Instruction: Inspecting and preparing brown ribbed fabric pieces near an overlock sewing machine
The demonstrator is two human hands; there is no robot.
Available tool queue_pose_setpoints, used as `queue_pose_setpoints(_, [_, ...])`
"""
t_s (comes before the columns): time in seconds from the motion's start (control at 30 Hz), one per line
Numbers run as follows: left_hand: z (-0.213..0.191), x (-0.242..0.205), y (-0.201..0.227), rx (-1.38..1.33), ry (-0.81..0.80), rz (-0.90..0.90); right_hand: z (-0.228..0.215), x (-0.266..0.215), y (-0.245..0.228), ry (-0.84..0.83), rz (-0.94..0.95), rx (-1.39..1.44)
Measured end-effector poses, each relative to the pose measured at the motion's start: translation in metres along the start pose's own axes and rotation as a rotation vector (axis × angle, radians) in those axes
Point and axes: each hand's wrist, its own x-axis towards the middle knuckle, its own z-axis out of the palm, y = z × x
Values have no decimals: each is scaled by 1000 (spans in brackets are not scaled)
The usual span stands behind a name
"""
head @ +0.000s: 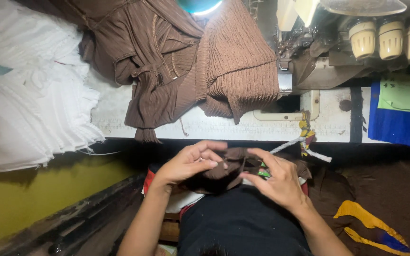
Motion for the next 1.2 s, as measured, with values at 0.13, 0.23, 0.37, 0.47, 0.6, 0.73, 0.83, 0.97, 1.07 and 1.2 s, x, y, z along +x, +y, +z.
queue_pose_setpoints(0.13, [12,4,-2,-195,-114,-3,5,-10,-5,-19,-126,-193])
queue_pose_setpoints(0.23, [13,11,-21,-259,-175,22,0,-10,-13,42,-238,-281])
queue_pose_setpoints(0.37, [16,11,-21,-313,-117,-6,1,-16,-10,-13,-260,-470])
queue_pose_setpoints(0.47, [17,11,-20,-315,-134,-27,7,-14,-13,-14,-258,-470])
queue_pose_setpoints(0.6, [20,9,-16,-328,-183,-54,11,-9,-19,-13,-238,-378])
queue_pose_setpoints(0.73, [14,5,-8,-262,-169,-58,-11,-11,3,54,-235,-295])
queue_pose_setpoints(0.83, [14,2,4,-136,-103,-54,-50,-4,25,305,-158,-596])
queue_pose_setpoints(0.97, [17,3,21,69,-71,52,-83,8,53,355,32,-986])
queue_pose_setpoints(1.07, [18,3,28,115,-63,112,-81,16,54,334,26,-959])
queue_pose_setpoints(1.2, [23,4,31,30,-81,113,-47,15,3,342,-329,-632])
